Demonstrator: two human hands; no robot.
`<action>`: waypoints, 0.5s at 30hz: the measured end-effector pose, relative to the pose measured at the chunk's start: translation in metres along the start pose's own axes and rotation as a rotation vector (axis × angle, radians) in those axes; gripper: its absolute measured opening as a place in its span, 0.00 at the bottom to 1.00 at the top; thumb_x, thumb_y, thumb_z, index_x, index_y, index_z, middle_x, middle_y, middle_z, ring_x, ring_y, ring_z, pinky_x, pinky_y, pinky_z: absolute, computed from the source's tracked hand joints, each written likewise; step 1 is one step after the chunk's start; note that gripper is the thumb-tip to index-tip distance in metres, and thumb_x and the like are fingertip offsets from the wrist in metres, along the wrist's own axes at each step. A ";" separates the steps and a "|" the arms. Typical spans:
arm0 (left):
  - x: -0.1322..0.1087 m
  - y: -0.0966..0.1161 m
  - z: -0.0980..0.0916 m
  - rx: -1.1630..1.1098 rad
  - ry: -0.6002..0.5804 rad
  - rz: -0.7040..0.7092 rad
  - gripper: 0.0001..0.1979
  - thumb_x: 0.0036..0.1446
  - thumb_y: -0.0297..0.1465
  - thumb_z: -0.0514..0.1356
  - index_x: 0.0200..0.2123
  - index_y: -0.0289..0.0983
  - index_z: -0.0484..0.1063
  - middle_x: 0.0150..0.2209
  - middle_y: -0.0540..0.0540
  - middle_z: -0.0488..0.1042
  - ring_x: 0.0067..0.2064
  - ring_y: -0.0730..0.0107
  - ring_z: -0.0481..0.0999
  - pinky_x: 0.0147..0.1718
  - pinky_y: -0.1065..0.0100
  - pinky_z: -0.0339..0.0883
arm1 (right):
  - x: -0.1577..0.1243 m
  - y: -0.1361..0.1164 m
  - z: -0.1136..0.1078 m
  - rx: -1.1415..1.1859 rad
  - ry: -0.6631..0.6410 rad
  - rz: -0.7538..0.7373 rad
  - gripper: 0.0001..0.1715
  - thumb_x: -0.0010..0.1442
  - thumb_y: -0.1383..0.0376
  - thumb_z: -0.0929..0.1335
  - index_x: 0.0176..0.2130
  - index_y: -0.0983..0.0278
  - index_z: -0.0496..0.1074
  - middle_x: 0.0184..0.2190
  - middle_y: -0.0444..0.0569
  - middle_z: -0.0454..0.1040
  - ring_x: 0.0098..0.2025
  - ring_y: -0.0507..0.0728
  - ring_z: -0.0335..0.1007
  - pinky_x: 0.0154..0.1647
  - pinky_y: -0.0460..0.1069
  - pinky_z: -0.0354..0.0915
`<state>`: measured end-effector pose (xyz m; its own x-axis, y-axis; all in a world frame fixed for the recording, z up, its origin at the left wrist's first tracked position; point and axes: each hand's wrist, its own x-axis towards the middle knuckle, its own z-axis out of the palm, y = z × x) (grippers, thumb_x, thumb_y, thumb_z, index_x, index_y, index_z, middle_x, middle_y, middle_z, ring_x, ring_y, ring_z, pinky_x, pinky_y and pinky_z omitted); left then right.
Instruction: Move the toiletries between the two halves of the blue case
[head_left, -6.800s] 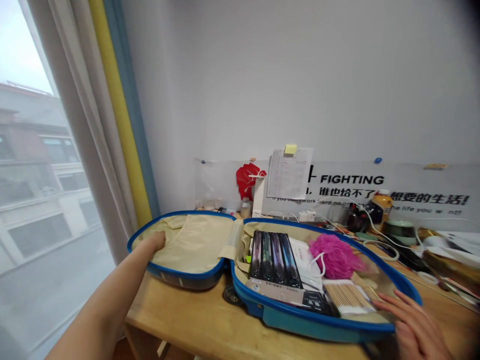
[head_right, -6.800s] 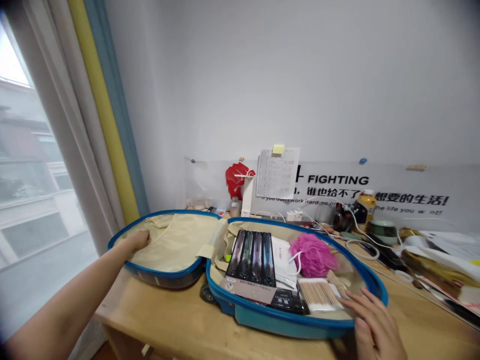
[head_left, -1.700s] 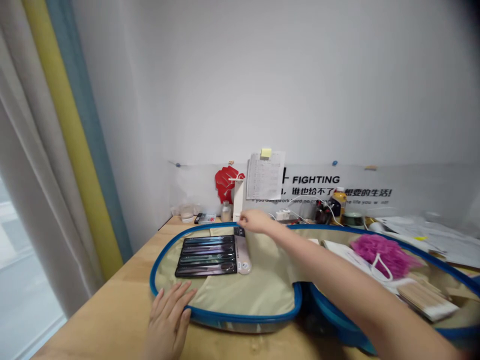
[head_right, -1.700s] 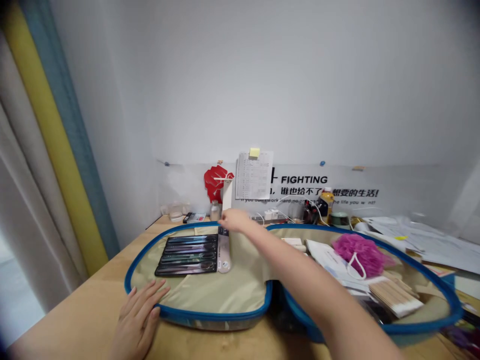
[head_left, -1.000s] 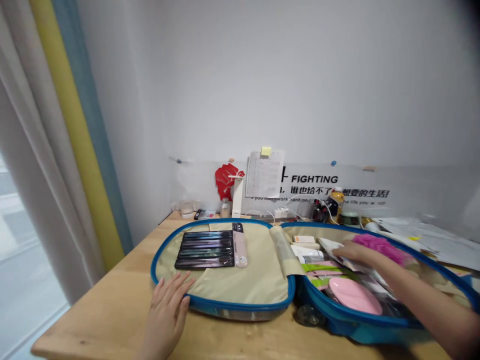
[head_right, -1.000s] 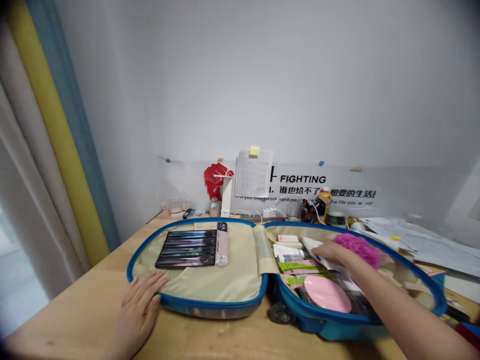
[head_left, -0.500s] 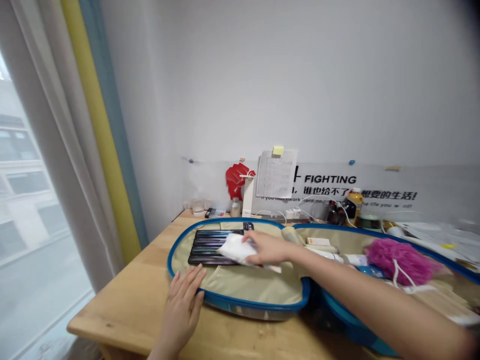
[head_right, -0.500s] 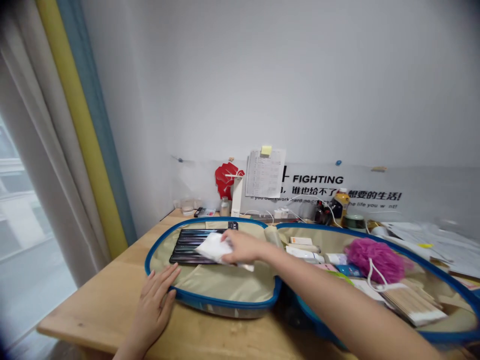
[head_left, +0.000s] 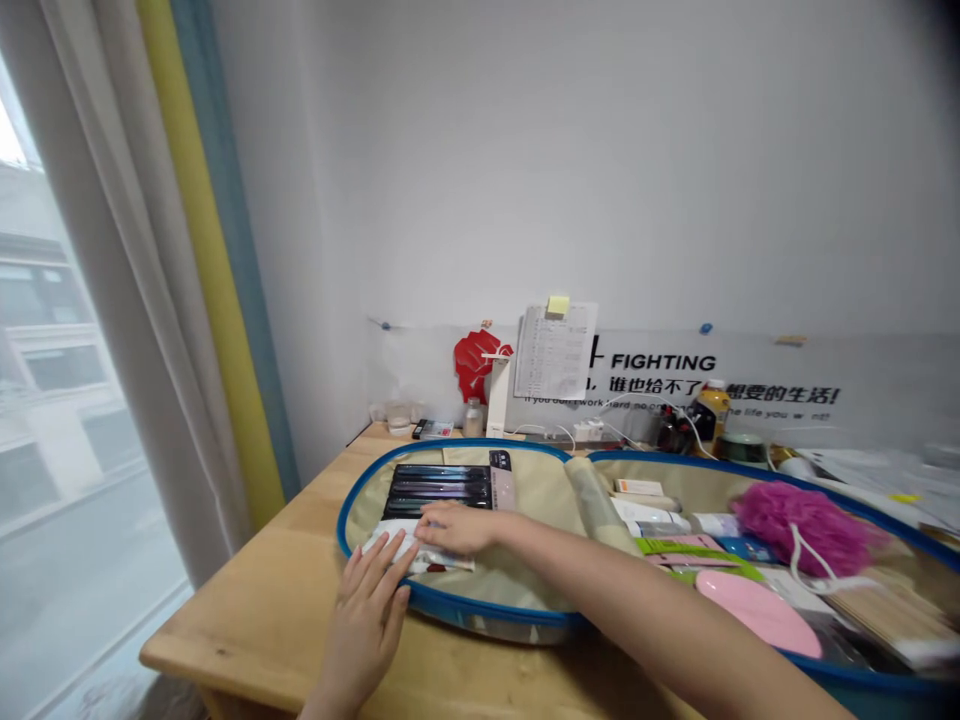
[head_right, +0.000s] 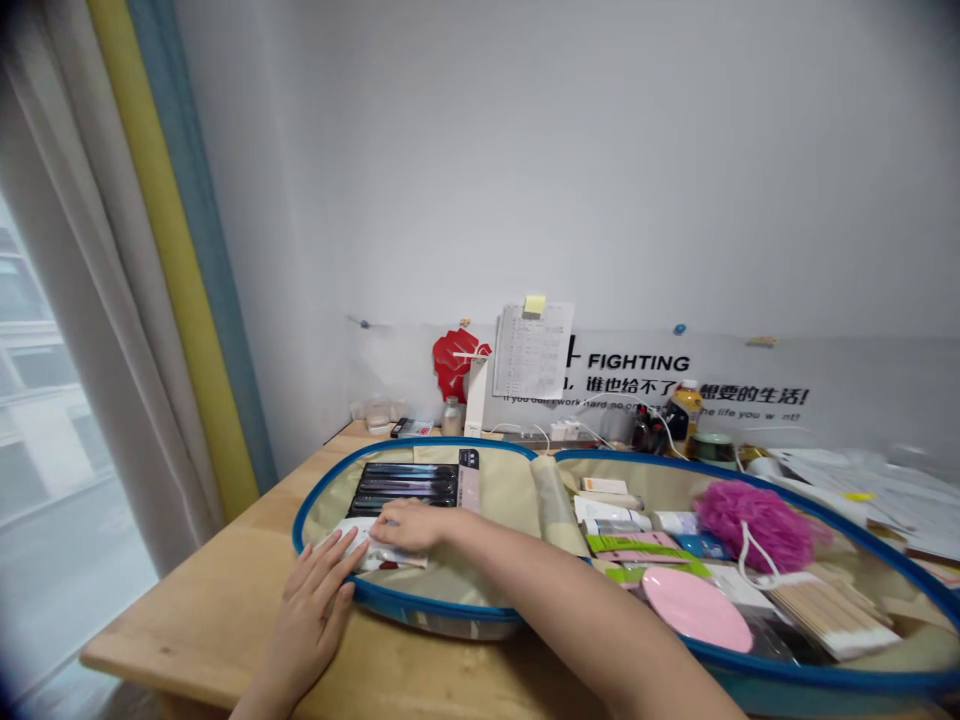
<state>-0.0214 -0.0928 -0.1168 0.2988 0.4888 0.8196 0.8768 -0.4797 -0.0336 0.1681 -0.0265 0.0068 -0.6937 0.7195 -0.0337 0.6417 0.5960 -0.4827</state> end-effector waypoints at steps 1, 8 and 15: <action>-0.001 0.000 0.000 -0.013 0.009 -0.001 0.23 0.62 0.32 0.51 0.60 0.46 0.62 0.58 0.47 0.69 0.60 0.63 0.67 0.62 0.57 0.53 | -0.007 0.002 -0.008 0.008 0.008 -0.002 0.12 0.61 0.55 0.63 0.38 0.54 0.74 0.48 0.36 0.74 0.58 0.54 0.63 0.60 0.51 0.57; -0.011 0.005 -0.001 -0.060 0.037 -0.053 0.22 0.62 0.33 0.51 0.60 0.44 0.62 0.58 0.46 0.69 0.62 0.62 0.63 0.63 0.56 0.50 | -0.108 0.054 -0.108 0.013 0.149 0.270 0.18 0.59 0.54 0.62 0.43 0.59 0.74 0.49 0.47 0.74 0.51 0.58 0.69 0.56 0.53 0.61; -0.012 -0.006 0.013 -0.113 0.016 -0.088 0.19 0.62 0.38 0.53 0.56 0.46 0.66 0.59 0.45 0.69 0.62 0.57 0.63 0.61 0.49 0.54 | -0.254 0.099 -0.138 -0.056 0.107 0.699 0.21 0.44 0.57 0.71 0.38 0.63 0.78 0.39 0.55 0.78 0.43 0.63 0.75 0.45 0.53 0.67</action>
<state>-0.0252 -0.0859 -0.1338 0.2162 0.5212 0.8256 0.8511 -0.5149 0.1022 0.4531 -0.1011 0.0884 -0.0792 0.9695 -0.2319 0.9428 -0.0027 -0.3332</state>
